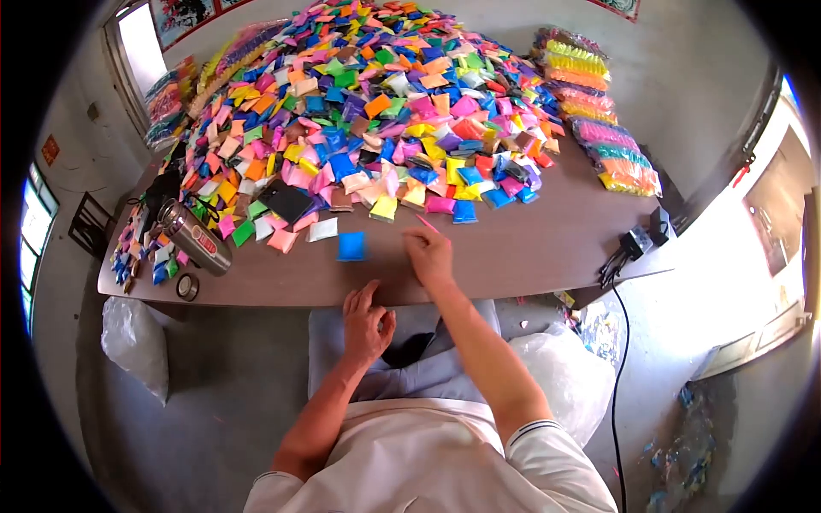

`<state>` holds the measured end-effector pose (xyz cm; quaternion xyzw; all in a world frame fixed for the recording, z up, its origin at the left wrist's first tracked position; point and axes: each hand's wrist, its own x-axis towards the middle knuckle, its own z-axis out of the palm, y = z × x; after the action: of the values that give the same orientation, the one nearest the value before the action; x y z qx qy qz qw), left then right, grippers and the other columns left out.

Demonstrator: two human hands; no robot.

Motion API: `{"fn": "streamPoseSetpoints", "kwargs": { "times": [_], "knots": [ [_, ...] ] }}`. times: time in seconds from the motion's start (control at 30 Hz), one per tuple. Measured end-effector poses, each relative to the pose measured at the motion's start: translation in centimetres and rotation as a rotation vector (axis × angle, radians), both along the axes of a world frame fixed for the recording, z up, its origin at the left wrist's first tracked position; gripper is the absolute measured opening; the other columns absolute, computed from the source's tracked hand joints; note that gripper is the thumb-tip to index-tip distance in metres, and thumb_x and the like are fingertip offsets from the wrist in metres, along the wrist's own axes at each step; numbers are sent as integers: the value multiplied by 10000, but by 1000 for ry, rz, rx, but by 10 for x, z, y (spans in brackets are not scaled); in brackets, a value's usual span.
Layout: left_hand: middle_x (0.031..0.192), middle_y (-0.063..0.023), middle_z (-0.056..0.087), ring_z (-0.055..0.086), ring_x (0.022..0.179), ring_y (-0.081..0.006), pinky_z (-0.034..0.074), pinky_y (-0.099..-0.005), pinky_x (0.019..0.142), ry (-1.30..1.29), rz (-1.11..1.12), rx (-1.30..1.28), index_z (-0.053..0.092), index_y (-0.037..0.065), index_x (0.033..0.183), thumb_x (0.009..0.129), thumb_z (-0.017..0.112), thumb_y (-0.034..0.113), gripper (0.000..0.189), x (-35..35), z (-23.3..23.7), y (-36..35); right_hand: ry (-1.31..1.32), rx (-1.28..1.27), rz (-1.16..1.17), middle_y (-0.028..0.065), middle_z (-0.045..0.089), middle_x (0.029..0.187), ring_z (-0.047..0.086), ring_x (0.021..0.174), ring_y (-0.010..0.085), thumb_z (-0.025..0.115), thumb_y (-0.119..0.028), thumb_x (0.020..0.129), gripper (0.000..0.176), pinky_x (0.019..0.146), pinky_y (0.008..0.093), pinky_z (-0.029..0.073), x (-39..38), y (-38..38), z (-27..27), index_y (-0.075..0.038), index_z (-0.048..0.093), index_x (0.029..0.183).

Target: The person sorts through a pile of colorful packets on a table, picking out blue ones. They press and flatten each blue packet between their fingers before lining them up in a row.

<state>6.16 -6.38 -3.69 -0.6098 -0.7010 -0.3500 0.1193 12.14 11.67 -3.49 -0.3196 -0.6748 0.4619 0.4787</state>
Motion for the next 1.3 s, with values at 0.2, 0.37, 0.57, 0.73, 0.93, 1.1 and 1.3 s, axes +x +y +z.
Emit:
{"fn": "streamPoseSetpoints", "kwargs": {
  "times": [0.2, 0.37, 0.57, 0.73, 0.93, 1.1, 1.3],
  "knots": [
    [1253, -176, 442, 467, 1062, -329, 289, -441, 989, 24, 32, 17, 548, 11, 610, 720, 591, 147, 180, 7, 0, 2, -246, 201, -493, 183, 623, 781, 611, 737, 325, 556, -159, 761, 171, 667, 377, 472, 92, 68, 18, -29, 656, 810],
    [1258, -183, 439, 457, 1085, -331, 283, -447, 994, 29, 48, 15, 526, 22, 590, 696, 599, 126, 166, 11, 1, 2, -517, 112, -456, 163, 643, 811, 620, 759, 310, 586, -287, 755, 263, 693, 372, 477, 122, 104, 18, -51, 666, 842],
    [1261, -190, 434, 450, 1099, -330, 281, -453, 995, 43, 48, -4, 523, 22, 582, 681, 607, 119, 163, 11, 1, 1, -729, 158, -432, 172, 642, 844, 604, 808, 333, 606, -402, 729, 379, 734, 404, 464, 81, 100, 32, -49, 665, 851],
    [1263, -199, 430, 443, 1120, -323, 279, -462, 994, 47, 32, -22, 546, 6, 596, 686, 599, 116, 152, 11, 5, -1, -749, 237, -452, 185, 640, 875, 611, 828, 325, 642, -403, 690, 423, 715, 398, 473, 52, 102, 30, -22, 655, 875],
    [1262, -207, 426, 436, 1134, -319, 272, -462, 998, 10, 12, -1, 565, -11, 611, 691, 591, 118, 154, 9, 3, -4, -730, -129, -284, 200, 636, 926, 615, 892, 308, 680, -264, 632, 399, 760, 365, 480, 73, 142, 30, 20, 639, 910],
    [1260, -201, 428, 438, 1134, -314, 270, -456, 1000, 30, 32, 8, 548, 4, 590, 691, 594, 121, 161, 9, -2, -2, -424, -325, -104, 61, 580, 694, 556, 609, 145, 675, -145, 680, 164, 515, 281, 406, 110, 136, 30, -15, 605, 752],
    [1262, -196, 427, 433, 1136, -316, 261, -461, 1003, -37, 27, 9, 526, 24, 585, 699, 611, 161, 198, 10, 4, -3, 72, -546, 254, -29, 463, 601, 440, 526, 71, 650, -105, 752, 123, 447, 222, 333, 112, 32, 40, -62, 535, 744]
  ]
}}
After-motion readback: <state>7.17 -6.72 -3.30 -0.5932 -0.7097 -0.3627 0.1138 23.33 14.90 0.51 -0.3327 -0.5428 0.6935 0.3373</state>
